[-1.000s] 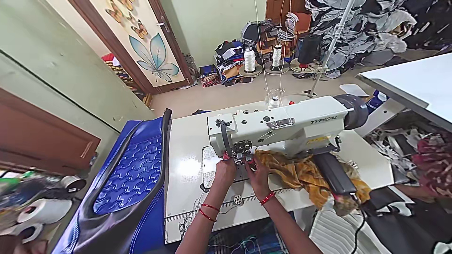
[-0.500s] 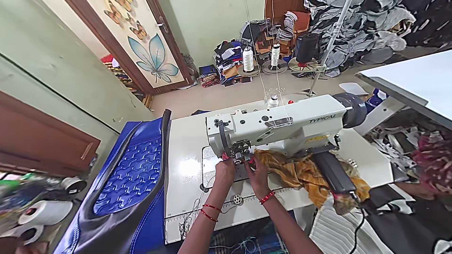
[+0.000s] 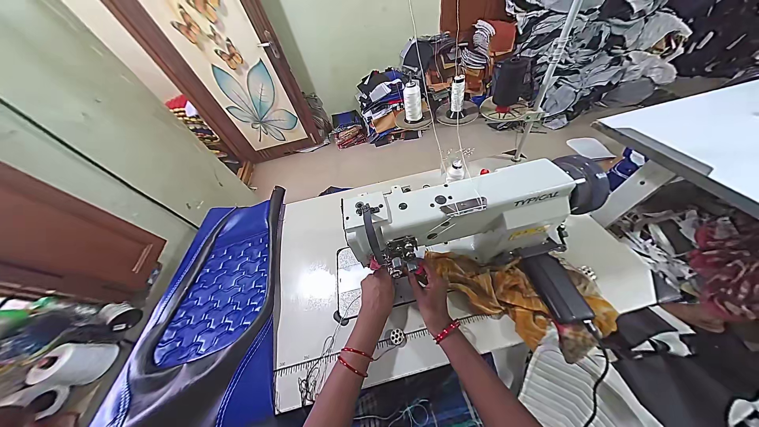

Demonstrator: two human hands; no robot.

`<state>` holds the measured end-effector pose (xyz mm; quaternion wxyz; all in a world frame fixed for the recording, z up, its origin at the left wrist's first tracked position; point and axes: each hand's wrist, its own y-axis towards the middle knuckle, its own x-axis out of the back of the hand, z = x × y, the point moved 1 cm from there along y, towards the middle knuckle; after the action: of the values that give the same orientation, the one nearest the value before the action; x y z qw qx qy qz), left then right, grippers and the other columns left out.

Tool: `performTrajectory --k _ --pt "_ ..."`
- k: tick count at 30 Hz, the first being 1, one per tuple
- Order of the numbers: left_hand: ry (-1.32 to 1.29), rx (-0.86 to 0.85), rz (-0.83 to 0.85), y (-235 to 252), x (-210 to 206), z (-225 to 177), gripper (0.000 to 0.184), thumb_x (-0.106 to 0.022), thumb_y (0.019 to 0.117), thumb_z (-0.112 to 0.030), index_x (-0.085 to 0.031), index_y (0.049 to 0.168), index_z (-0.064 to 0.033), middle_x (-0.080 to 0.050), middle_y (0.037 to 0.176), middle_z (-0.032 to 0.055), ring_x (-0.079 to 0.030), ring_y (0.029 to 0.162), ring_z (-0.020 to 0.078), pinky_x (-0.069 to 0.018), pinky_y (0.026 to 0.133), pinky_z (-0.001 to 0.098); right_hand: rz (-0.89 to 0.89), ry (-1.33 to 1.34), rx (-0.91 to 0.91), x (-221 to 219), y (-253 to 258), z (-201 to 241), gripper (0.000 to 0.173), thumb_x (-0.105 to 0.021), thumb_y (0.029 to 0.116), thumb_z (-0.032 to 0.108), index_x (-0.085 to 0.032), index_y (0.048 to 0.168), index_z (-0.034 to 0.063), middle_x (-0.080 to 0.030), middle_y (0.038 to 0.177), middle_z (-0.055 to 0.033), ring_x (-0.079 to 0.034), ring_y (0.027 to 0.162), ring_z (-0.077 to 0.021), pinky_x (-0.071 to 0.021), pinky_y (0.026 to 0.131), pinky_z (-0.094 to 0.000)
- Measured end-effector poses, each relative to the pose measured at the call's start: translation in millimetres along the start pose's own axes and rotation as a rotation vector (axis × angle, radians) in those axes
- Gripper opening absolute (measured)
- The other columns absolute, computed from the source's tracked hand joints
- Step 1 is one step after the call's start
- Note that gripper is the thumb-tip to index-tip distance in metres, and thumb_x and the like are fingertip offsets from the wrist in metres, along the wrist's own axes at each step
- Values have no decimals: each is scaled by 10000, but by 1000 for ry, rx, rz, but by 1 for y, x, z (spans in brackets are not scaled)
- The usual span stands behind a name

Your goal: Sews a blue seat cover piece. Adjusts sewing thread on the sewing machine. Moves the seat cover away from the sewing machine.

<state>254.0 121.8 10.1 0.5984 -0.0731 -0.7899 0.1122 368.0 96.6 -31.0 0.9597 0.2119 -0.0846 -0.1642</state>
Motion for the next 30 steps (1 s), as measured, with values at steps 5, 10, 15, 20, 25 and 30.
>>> performTrajectory --k 5,10,15,20,25,30 --pt "34 24 50 -3 2 -5 339 -419 1060 -113 -645 1247 57 -687 1186 269 -657 1151 430 -503 964 573 -4 31 -1 1 -2 0 253 -680 908 -3 -691 1144 -92 -747 1066 -174 -739 961 -127 -595 883 -245" --pt "42 -13 -31 -4 -7 0 391 -384 1088 -185 -641 1277 40 -709 1139 258 -685 1097 422 -516 933 576 -54 81 -54 9 -2 2 286 -672 908 24 -682 1171 -88 -741 1109 -158 -721 1010 -117 -581 907 -248" --pt "-37 -80 -220 -10 -15 6 405 -431 1084 -235 -637 1261 65 -735 1015 248 -723 989 414 -540 882 567 -128 153 -125 14 6 -7 278 -670 903 18 -678 1167 -69 -741 1119 -132 -711 1036 -124 -578 920 -268" --pt "-162 -116 -348 -15 -12 6 344 -513 1043 -187 -695 1156 82 -736 974 269 -727 941 447 -546 848 592 -150 177 -162 15 8 -9 276 -680 908 19 -672 1165 -80 -735 1124 -149 -707 1054 -129 -573 938 -267" --pt "-542 -185 -507 -24 -22 22 263 -576 998 -186 -706 1096 22 -520 548 39 -506 483 168 -472 529 371 -150 215 -171 16 10 -14 269 -683 921 22 -666 1176 -60 -739 1105 -123 -718 1004 -118 -594 896 -262" --pt "-1030 -125 -418 -49 -17 48 113 -647 962 -110 -732 976 -38 -523 520 -94 -340 414 -32 -313 440 172 -106 86 -122 16 8 -17 263 -671 919 56 -685 1161 -46 -737 1117 -130 -715 999 -136 -597 867 -287"
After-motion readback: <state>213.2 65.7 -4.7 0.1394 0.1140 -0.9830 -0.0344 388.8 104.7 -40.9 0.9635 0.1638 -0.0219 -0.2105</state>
